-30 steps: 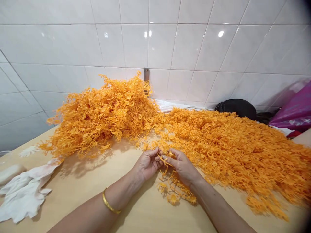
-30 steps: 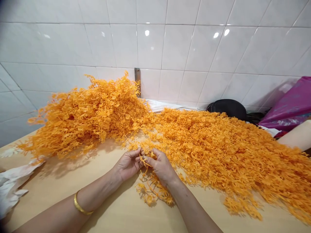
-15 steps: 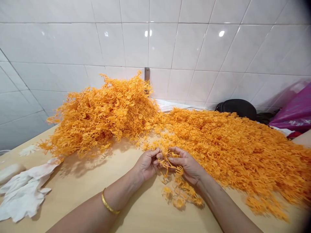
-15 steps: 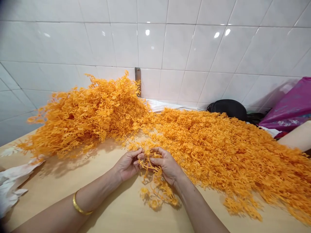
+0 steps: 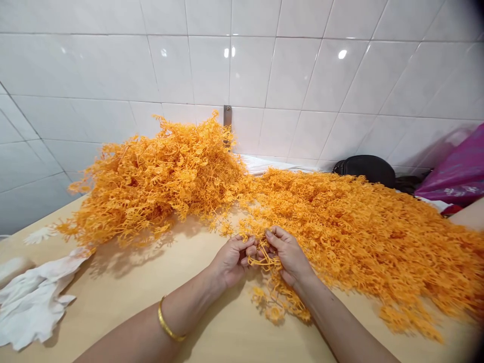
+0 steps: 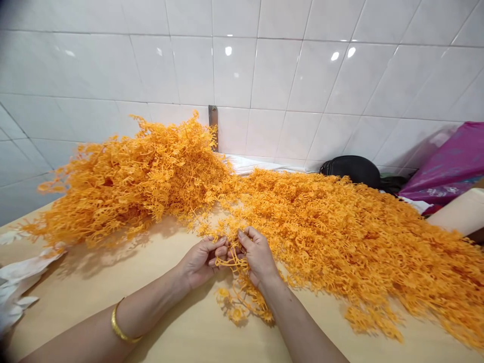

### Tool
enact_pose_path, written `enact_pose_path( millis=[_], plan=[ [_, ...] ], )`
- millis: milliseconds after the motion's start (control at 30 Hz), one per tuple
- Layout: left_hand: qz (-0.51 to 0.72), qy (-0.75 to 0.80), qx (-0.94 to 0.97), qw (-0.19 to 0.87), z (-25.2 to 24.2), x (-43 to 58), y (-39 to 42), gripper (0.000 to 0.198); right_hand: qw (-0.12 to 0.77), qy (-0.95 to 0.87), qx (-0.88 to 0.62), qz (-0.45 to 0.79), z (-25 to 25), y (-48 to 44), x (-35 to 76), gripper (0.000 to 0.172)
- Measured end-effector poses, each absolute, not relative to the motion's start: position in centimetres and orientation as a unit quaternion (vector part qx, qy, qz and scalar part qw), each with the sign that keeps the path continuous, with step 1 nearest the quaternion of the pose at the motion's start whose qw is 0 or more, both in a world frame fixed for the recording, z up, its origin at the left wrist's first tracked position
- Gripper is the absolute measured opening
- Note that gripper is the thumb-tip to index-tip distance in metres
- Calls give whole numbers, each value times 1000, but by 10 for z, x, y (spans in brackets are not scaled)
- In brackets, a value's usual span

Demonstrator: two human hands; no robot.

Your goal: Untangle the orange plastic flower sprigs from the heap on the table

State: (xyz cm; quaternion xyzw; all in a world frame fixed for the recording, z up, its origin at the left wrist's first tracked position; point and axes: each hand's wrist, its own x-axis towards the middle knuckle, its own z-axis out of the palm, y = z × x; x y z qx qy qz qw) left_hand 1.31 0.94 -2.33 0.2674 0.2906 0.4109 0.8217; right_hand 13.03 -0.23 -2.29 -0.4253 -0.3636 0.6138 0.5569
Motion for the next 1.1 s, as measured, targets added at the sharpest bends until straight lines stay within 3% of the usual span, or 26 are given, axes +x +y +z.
enact_pose_path(
  millis=[167,267,533,733,1100],
  plan=[
    [418,278,241,831,-24,8,12,19,644,-371,-518,423,-17,4,148,28],
    [427,282,242,824,-24,5,15,18,642,-390,-576,323,-12,5,167,26],
    [445,324,330,767,-21,10,8,24,578,-469,-482,462,-9,-4,155,24],
    [428,336,412,731,-23,13,3,26,524,-521,-464,489,-12,-8,148,23],
    [431,351,381,739,-17,19,5,39,623,-448,-505,395,-20,-2,128,33]
  ],
)
